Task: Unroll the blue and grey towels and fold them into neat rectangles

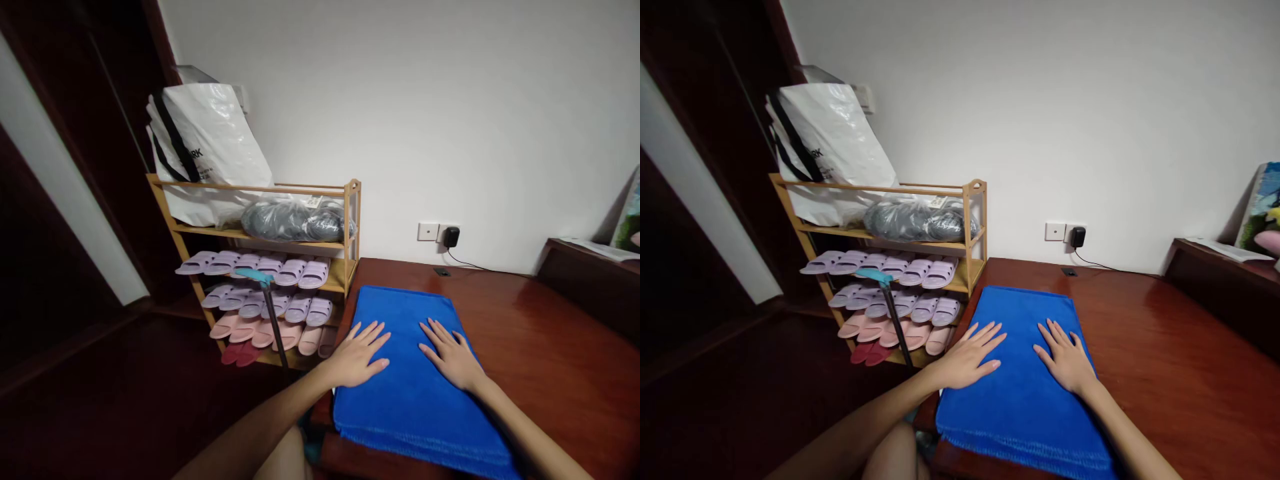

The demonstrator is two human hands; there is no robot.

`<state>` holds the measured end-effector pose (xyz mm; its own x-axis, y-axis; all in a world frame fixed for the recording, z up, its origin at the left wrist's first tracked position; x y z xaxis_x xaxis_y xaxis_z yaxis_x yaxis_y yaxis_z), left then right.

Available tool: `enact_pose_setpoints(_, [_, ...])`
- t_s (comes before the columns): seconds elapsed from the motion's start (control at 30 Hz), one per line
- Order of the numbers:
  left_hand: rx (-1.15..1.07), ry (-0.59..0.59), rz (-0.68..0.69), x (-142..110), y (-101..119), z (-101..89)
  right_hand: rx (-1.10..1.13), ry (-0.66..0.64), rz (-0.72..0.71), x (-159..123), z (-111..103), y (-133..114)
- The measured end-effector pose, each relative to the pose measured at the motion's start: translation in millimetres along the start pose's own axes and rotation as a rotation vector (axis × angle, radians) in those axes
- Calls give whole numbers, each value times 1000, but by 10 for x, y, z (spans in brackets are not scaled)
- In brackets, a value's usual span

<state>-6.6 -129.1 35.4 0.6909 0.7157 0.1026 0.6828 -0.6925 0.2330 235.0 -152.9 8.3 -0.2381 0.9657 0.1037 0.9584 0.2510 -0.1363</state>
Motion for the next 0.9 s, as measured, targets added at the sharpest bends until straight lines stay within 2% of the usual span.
enact_pose_setpoints(0.5, [-7,-3,-13,-337,188,-45,-50,60,9,-454,-23,-233])
enact_pose_setpoints(0.9, [-63,-63,33,-705,355,-141,-146,149,37,-912,76,-432])
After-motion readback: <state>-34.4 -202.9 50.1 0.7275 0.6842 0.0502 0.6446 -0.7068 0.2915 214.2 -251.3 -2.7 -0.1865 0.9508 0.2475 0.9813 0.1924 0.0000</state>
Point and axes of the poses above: each hand's wrist, its own x-axis towards the middle knuckle, its own z-axis out of the palm, y = z × x, the point moved 4 cm from there along x, towards the middle knuckle, and after that the axes turned 10 degrees about -z, right-handed, at the moved point
